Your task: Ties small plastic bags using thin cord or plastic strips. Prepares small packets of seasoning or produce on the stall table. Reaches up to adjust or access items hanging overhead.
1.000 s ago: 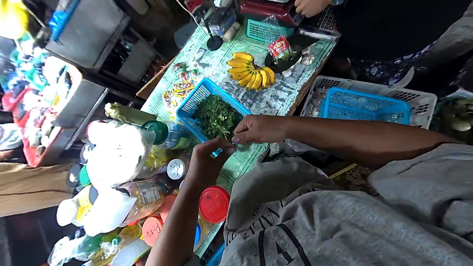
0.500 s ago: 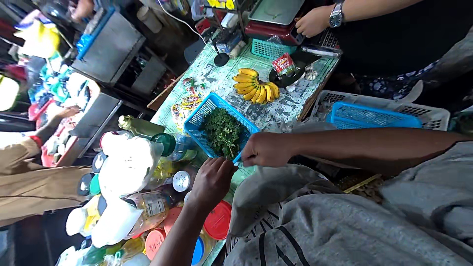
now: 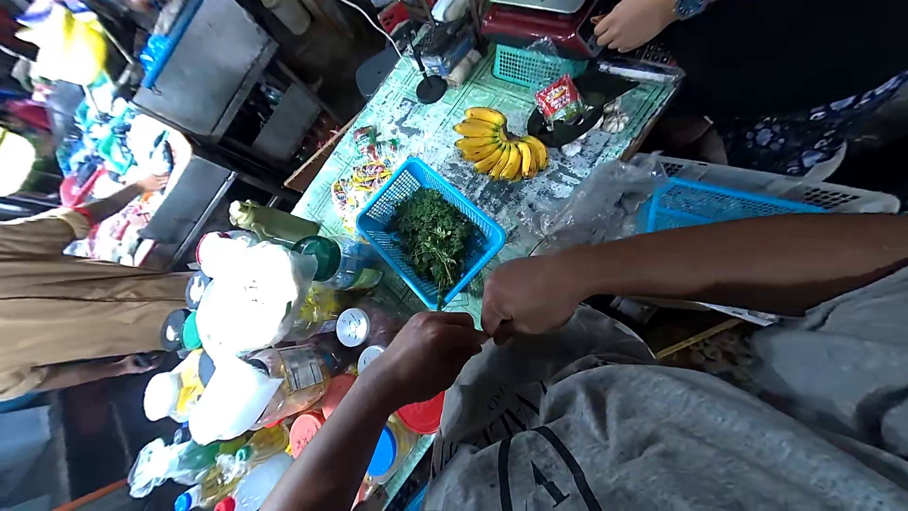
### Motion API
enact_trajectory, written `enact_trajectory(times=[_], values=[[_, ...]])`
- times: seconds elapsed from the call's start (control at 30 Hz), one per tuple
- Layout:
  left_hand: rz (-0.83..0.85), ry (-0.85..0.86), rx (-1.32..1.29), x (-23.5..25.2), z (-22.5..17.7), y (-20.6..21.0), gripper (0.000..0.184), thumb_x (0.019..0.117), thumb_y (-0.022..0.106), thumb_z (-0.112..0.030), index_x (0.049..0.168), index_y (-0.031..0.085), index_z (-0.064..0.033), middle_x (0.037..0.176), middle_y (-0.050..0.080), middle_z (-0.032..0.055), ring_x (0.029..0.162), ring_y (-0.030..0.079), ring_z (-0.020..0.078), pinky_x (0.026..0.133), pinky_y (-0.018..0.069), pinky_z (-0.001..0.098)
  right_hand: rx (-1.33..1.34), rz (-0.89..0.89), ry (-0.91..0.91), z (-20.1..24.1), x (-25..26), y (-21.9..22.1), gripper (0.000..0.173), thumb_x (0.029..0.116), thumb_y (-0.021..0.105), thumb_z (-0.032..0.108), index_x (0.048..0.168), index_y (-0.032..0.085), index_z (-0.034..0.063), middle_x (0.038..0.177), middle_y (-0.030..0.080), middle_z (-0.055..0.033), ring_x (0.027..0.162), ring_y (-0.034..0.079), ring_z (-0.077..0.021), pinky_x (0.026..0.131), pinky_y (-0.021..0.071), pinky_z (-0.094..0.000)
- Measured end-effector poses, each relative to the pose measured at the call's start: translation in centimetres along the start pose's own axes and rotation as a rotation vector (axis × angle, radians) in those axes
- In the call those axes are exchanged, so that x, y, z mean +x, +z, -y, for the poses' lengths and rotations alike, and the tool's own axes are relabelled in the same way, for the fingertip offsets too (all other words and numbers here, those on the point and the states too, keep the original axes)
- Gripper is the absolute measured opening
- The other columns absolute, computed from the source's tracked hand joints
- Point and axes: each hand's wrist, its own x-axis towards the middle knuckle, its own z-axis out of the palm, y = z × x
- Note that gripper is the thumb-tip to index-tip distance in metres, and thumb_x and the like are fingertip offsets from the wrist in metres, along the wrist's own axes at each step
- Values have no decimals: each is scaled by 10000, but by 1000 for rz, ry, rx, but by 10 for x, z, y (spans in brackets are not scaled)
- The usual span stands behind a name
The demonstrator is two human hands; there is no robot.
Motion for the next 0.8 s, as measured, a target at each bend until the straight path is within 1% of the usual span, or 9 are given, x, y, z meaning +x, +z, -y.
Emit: enact_trajectory(times=[0.07, 0.1, 0.2, 0.33, 0.4, 0.5, 0.57, 0.7, 0.8], values=[[30, -4, -5, 2, 4, 2, 179, 1006, 608, -134, 950, 769, -79, 856, 692, 30, 791, 665, 118, 749, 562, 299, 8, 9, 15, -1, 1, 5, 133, 977, 653, 129, 925, 764, 76, 796, 683, -75, 773, 657, -244, 709, 512, -492], [-31, -29, 68, 2, 6, 3, 188, 1004, 602, -146, 974, 781, -97, 873, 713, 25, 816, 686, 128, 774, 578, 324, 23, -44, 41, -5, 0, 5, 136, 979, 650, 105, 947, 776, 65, 817, 699, -81, 792, 671, -247, 736, 532, -497], [-276, -140, 319, 8, 12, 1, 219, 1020, 591, -196, 1043, 802, -142, 957, 770, 11, 904, 733, 156, 839, 601, 374, 10, -273, 112, -23, -7, 1, 173, 1015, 623, 150, 936, 765, 89, 820, 700, -23, 788, 667, -165, 744, 546, -417], [-460, -217, 492, 31, 24, 3, 195, 984, 612, -144, 998, 805, -119, 861, 761, 39, 752, 731, 194, 680, 604, 399, -32, -443, 187, -50, -9, -8, 208, 1030, 602, 191, 884, 724, 106, 788, 666, -21, 753, 654, -182, 706, 548, -448], [-518, -247, 525, 44, 37, 6, 187, 982, 612, -123, 999, 798, -111, 850, 753, 52, 740, 724, 200, 660, 593, 392, -23, -528, 199, -69, -8, -7, 251, 1040, 585, 222, 841, 695, 116, 758, 639, -7, 721, 632, -166, 674, 529, -421], [-450, -351, 477, 55, 50, 3, 183, 999, 638, -175, 1074, 800, -136, 1016, 780, 38, 916, 751, 191, 807, 616, 412, -67, -579, 227, -91, -5, 2, 275, 1047, 570, 273, 846, 690, 130, 781, 652, -12, 753, 654, -186, 688, 535, -441], [-393, -375, 414, 58, 60, -3, 185, 997, 658, -198, 1101, 794, -129, 1053, 772, 41, 962, 742, 181, 853, 612, 412, -93, -591, 220, -103, -7, 7, 254, 1046, 568, 254, 873, 699, 121, 790, 657, -33, 759, 666, -217, 674, 541, -465], [-332, -368, 404, 66, 78, -8, 195, 996, 627, -177, 1037, 801, -98, 891, 753, 63, 810, 726, 177, 744, 596, 371, -75, -689, 149, -128, -5, 12, 161, 974, 653, 159, 828, 706, 121, 744, 633, -24, 689, 644, -201, 600, 525, -427], [-297, -425, 443, 81, 79, -12, 203, 990, 611, -165, 1016, 800, -95, 853, 749, 73, 771, 725, 207, 691, 589, 407, -13, -664, 133, -151, 0, 12, 219, 1024, 594, 206, 862, 702, 105, 779, 637, -49, 728, 653, -229, 642, 531, -450]])
